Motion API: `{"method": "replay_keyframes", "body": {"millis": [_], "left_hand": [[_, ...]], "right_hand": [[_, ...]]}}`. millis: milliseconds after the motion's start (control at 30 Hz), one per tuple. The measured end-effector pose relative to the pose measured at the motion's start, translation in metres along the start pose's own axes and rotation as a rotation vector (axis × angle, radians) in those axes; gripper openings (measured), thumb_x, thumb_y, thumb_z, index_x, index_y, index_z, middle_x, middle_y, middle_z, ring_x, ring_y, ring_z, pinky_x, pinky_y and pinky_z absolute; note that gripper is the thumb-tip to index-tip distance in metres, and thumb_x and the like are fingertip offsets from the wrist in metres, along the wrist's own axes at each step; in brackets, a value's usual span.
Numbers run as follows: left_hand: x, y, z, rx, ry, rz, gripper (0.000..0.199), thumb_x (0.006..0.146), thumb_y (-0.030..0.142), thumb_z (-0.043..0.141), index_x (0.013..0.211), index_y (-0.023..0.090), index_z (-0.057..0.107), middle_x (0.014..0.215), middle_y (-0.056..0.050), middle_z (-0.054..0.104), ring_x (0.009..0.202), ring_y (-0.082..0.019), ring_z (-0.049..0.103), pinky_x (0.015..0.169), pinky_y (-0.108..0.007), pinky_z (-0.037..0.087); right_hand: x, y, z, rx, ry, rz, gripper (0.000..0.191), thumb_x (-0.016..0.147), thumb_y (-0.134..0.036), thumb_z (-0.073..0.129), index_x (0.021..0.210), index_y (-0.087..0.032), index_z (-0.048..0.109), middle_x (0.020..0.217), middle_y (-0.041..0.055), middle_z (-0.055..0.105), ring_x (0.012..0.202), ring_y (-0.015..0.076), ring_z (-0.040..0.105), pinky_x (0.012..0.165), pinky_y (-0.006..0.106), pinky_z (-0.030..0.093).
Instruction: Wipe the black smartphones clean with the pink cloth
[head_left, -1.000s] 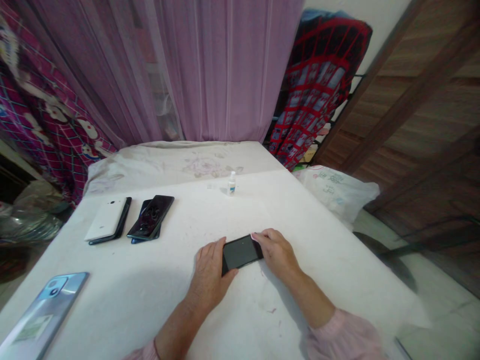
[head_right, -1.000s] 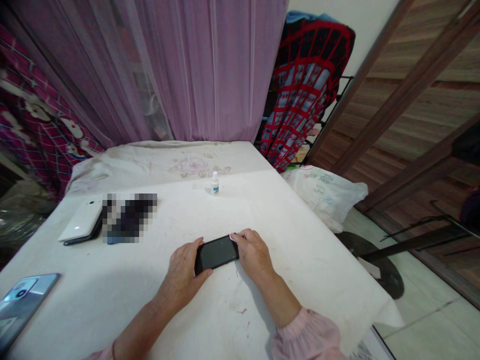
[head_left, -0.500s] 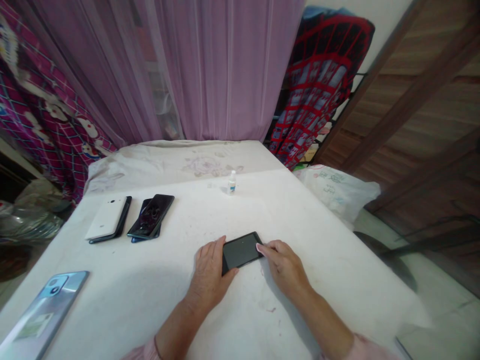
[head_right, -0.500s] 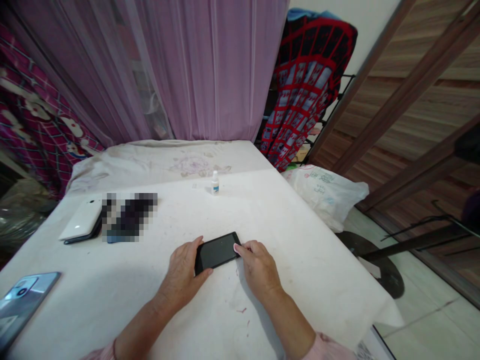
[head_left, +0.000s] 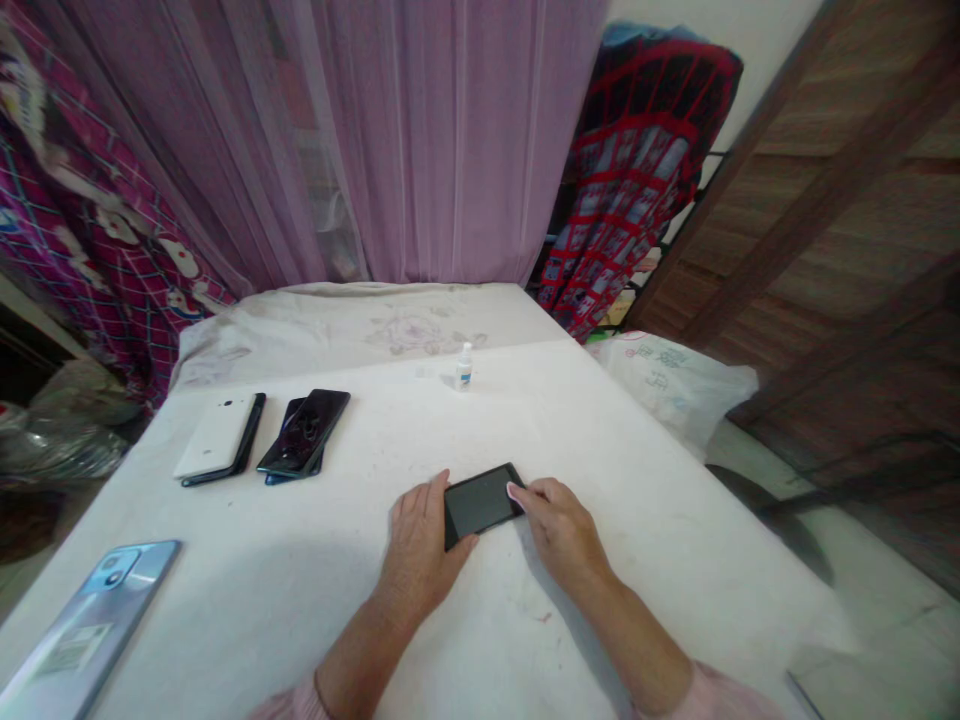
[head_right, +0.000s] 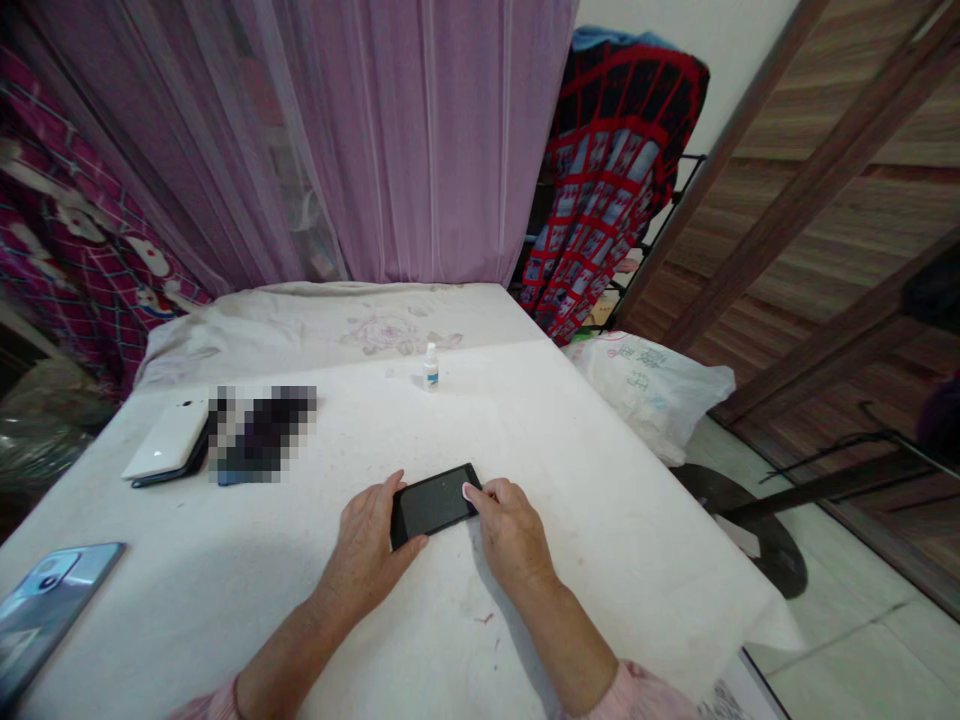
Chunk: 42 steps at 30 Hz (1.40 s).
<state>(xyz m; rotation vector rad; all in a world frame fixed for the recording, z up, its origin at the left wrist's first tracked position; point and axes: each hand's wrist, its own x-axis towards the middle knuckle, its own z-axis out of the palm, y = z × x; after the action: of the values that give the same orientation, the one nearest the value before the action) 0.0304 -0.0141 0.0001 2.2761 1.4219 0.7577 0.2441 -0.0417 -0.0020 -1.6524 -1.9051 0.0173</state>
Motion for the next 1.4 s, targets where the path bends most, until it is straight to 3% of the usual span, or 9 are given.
{"method": "replay_keyframes", "body": {"millis": [167, 300, 567, 767, 967, 1267, 1400], "left_hand": [[-0.002, 0.0, -0.005, 0.003, -0.037, 0.019, 0.076, 0.071, 0.028, 0.072, 0.136, 0.017, 0.034, 0.121, -0.012, 0.059, 0.115, -0.03, 0.05, 0.101, -0.05, 0.034], [-0.006, -0.003, -0.011, 0.062, -0.014, 0.016, 0.068, 0.069, 0.034, 0.074, 0.128, 0.019, 0.046, 0.122, -0.012, 0.058, 0.117, -0.033, 0.048, 0.101, -0.052, 0.033], [-0.007, -0.001, -0.015, 0.102, -0.008, 0.002, 0.056, 0.068, 0.036, 0.075, 0.118, 0.02, 0.055, 0.114, -0.009, 0.058, 0.11, -0.031, 0.05, 0.098, -0.05, 0.036], [-0.007, -0.001, -0.015, 0.101, -0.008, 0.013, 0.057, 0.068, 0.035, 0.076, 0.119, 0.019, 0.054, 0.114, -0.009, 0.058, 0.11, -0.031, 0.05, 0.098, -0.05, 0.036], [-0.007, 0.0, -0.016, 0.089, -0.021, 0.012, 0.057, 0.068, 0.035, 0.075, 0.119, 0.02, 0.054, 0.114, -0.009, 0.058, 0.109, -0.03, 0.05, 0.097, -0.049, 0.036], [-0.008, -0.001, -0.015, 0.081, -0.015, 0.014, 0.056, 0.07, 0.035, 0.074, 0.12, 0.021, 0.054, 0.115, -0.009, 0.058, 0.11, -0.031, 0.05, 0.097, -0.051, 0.036], [-0.006, 0.002, -0.016, 0.082, -0.03, -0.015, 0.057, 0.068, 0.035, 0.076, 0.12, 0.022, 0.055, 0.118, -0.009, 0.056, 0.113, -0.031, 0.049, 0.099, -0.052, 0.034]], "right_hand": [[0.004, 0.0, -0.004, -0.01, -0.019, 0.028, 0.034, 0.092, -0.024, 0.042, 0.103, -0.024, 0.074, 0.082, 0.0057, 0.064, 0.074, 0.0178, 0.059, 0.065, 0.027, 0.047], [0.015, 0.004, -0.002, -0.022, -0.002, 0.045, 0.032, 0.095, -0.031, 0.042, 0.1, -0.025, 0.074, 0.08, 0.0044, 0.063, 0.071, 0.0161, 0.059, 0.063, 0.026, 0.047], [0.039, 0.004, -0.013, -0.093, 0.283, 0.023, 0.027, 0.094, -0.027, 0.045, 0.098, -0.019, 0.071, 0.092, 0.0079, 0.068, 0.085, 0.0185, 0.062, 0.077, 0.029, 0.05], [0.033, -0.016, 0.004, 0.007, 0.049, -0.05, 0.026, 0.095, -0.027, 0.045, 0.095, -0.023, 0.071, 0.088, 0.0053, 0.073, 0.079, 0.0176, 0.065, 0.076, 0.03, 0.051], [0.031, -0.017, 0.006, 0.106, 0.029, 0.038, 0.026, 0.094, -0.031, 0.046, 0.094, -0.023, 0.072, 0.089, 0.0049, 0.069, 0.077, 0.016, 0.065, 0.069, 0.026, 0.052], [0.029, -0.018, 0.008, -0.198, -0.017, -0.016, 0.03, 0.094, -0.029, 0.043, 0.103, -0.024, 0.072, 0.09, 0.0054, 0.065, 0.077, 0.0161, 0.059, 0.065, 0.024, 0.046], [0.035, -0.017, 0.006, -0.276, -0.045, 0.025, 0.028, 0.094, -0.03, 0.045, 0.094, -0.026, 0.073, 0.085, 0.0028, 0.065, 0.073, 0.0148, 0.058, 0.06, 0.023, 0.042]]}}
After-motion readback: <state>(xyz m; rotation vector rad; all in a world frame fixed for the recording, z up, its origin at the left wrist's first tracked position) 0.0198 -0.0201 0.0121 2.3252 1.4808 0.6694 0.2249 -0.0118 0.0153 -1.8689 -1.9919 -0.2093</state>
